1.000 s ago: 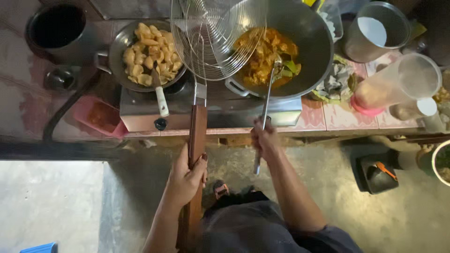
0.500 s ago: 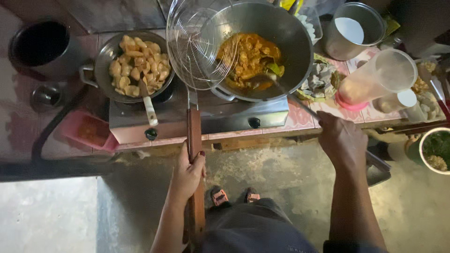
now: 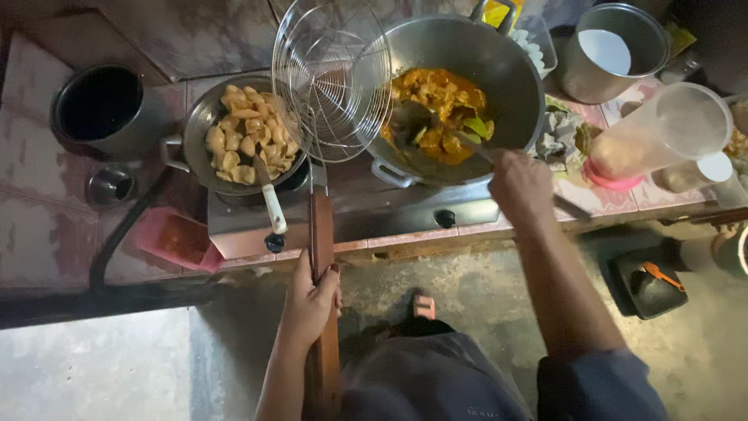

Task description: The person deep-fries dumplings in a wok, removes them with a strainer, and places them in a container. They then add more dumplings to the hot oil and continue frying while stirring a separate pot of sauce.

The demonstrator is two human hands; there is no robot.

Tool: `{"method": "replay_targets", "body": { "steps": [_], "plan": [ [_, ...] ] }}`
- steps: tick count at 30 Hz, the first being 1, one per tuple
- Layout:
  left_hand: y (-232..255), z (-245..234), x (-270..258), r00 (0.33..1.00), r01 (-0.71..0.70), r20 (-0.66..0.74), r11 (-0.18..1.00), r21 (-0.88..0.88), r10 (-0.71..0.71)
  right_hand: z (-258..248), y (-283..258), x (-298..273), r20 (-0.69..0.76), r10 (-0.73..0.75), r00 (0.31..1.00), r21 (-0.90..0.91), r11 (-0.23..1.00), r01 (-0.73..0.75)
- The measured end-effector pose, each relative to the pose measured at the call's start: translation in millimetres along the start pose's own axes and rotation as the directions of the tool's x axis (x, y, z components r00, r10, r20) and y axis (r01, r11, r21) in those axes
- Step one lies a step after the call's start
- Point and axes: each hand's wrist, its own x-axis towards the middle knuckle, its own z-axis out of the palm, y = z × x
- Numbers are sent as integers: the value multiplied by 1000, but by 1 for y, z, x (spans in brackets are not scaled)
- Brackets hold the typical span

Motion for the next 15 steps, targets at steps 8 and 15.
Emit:
{"method": "replay_targets", "body": {
  "steps": [8,15],
  "plan": [
    [8,2,23,999,10,-29,997,-79,-12,-52,72,76,-365,-56,929,-139,990,5],
    [20,1,44,996,59,-69,998,-9,-59,-16,97,191,-222,-147,964,-156,981,114]
  ]
}}
